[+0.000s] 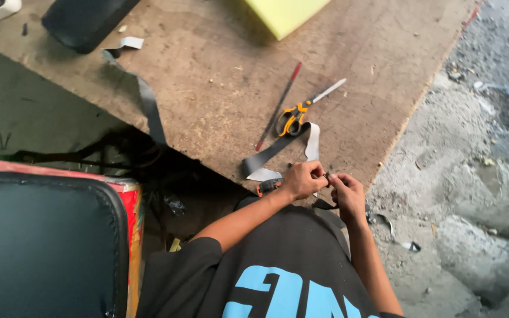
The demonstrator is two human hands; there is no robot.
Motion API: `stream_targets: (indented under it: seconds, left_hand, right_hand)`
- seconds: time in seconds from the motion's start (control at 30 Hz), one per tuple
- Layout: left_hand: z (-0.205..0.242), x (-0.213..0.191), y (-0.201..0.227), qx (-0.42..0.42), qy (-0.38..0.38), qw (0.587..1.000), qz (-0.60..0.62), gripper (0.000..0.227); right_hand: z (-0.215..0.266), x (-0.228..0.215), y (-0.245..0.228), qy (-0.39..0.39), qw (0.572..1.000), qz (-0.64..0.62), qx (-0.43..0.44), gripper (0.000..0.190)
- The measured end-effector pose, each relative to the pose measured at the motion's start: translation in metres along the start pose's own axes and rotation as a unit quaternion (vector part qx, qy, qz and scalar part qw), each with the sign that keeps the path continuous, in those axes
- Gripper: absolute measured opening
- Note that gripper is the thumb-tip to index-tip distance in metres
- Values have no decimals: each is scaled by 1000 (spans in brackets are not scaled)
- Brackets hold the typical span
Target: The person attaches a black strap to a seat using a metal buckle and a hammer. They position the strap and buckle on the seat, then use the hammer to secure the buckle in place.
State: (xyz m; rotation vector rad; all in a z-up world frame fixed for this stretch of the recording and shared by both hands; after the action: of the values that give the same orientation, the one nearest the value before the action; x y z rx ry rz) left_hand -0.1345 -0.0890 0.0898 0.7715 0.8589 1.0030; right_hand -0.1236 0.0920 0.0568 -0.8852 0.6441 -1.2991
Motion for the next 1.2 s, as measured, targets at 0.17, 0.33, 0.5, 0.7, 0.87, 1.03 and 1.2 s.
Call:
stream_targets:
  seconds: [0.17, 0.33, 0.5, 0.7, 0.87, 1.03, 1.2]
  left_hand:
    - [-3, 1, -13, -19, 4, 998, 54, 12]
    - [-9, 16, -27, -36, -58, 986, 153, 25]
    - [-21, 25, -45, -36, -63, 965, 252, 24]
    - [-11, 16, -30, -65, -70, 982, 163, 33]
    - [-29, 29, -50, -57, -58, 987, 140, 31]
    - [-31, 31, -39, -44, -17, 998, 46, 22]
    - [-37, 32, -39, 33, 69, 997, -25, 20]
  right_hand:
    - [4, 12, -23, -15, 999, 25, -25, 17]
    - [5, 13, -30, -30, 997, 66, -38, 22]
    - [2, 11, -12, -8, 999, 36, -32, 17]
    - [8, 15, -21, 29, 998, 52, -33, 20]
    - [1, 4, -12, 26, 995, 92, -30, 20]
    - [4, 18, -19, 10, 981, 189, 51, 30]
    - [-15, 11, -12, 70, 929, 358, 64, 38]
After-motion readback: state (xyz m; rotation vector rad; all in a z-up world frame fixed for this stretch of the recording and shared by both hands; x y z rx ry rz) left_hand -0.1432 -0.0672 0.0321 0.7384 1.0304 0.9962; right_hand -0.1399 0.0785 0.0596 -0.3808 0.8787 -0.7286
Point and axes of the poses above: each hand's wrist, its own z-axis away from the middle knuckle, its own x-axis out of the palm, y = z × x, the point moved 7 cm from there along -z, towards the middle knuckle, and after that the axes turned 13 degrees about -y, right-handed, at the moved point
